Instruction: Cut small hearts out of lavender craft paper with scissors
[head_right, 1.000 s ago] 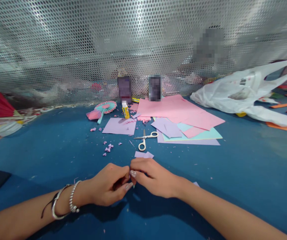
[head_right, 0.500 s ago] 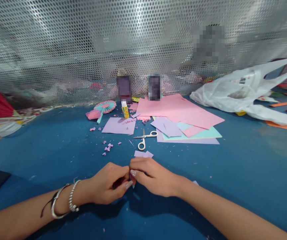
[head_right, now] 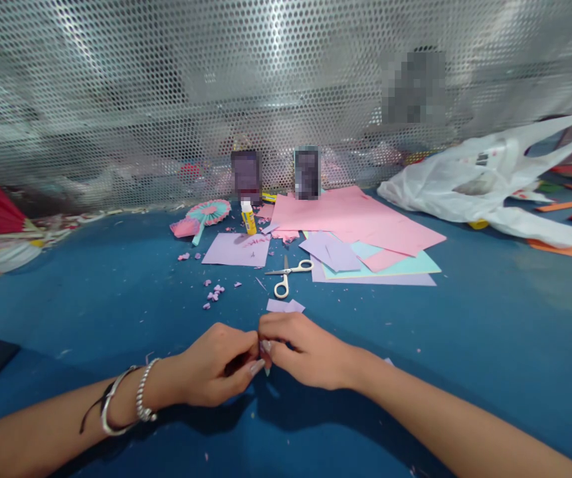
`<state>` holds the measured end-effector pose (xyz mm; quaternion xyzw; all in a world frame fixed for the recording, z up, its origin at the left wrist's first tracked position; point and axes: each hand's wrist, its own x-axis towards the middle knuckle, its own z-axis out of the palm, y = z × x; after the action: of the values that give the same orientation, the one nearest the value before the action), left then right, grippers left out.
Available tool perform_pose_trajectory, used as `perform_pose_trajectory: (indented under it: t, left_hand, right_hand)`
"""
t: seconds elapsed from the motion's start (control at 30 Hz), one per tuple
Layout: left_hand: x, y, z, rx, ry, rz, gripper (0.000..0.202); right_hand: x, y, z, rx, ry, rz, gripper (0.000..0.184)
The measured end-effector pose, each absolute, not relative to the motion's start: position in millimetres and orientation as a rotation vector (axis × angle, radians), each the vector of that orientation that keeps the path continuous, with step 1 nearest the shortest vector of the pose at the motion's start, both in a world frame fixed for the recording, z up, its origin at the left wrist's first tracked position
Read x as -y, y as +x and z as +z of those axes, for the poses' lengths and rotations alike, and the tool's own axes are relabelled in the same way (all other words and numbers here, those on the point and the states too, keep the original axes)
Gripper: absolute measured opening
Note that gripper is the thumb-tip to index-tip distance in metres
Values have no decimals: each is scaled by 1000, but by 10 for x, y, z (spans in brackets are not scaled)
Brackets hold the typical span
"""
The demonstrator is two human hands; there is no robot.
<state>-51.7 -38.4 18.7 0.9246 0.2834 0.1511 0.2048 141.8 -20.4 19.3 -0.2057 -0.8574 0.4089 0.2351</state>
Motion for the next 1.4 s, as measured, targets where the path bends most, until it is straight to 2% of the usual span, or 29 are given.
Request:
perform_pose_trajectory:
  t: [1.0, 1.4]
  left_hand:
    - [378, -522, 167, -773, 2656, 362, 19]
    - [379, -514, 167, -767, 2662, 367, 19]
  right_hand:
    - [198, 1417, 192, 2406, -564, 1080, 24]
    - [201, 1425, 196, 2452, -601, 1061, 18]
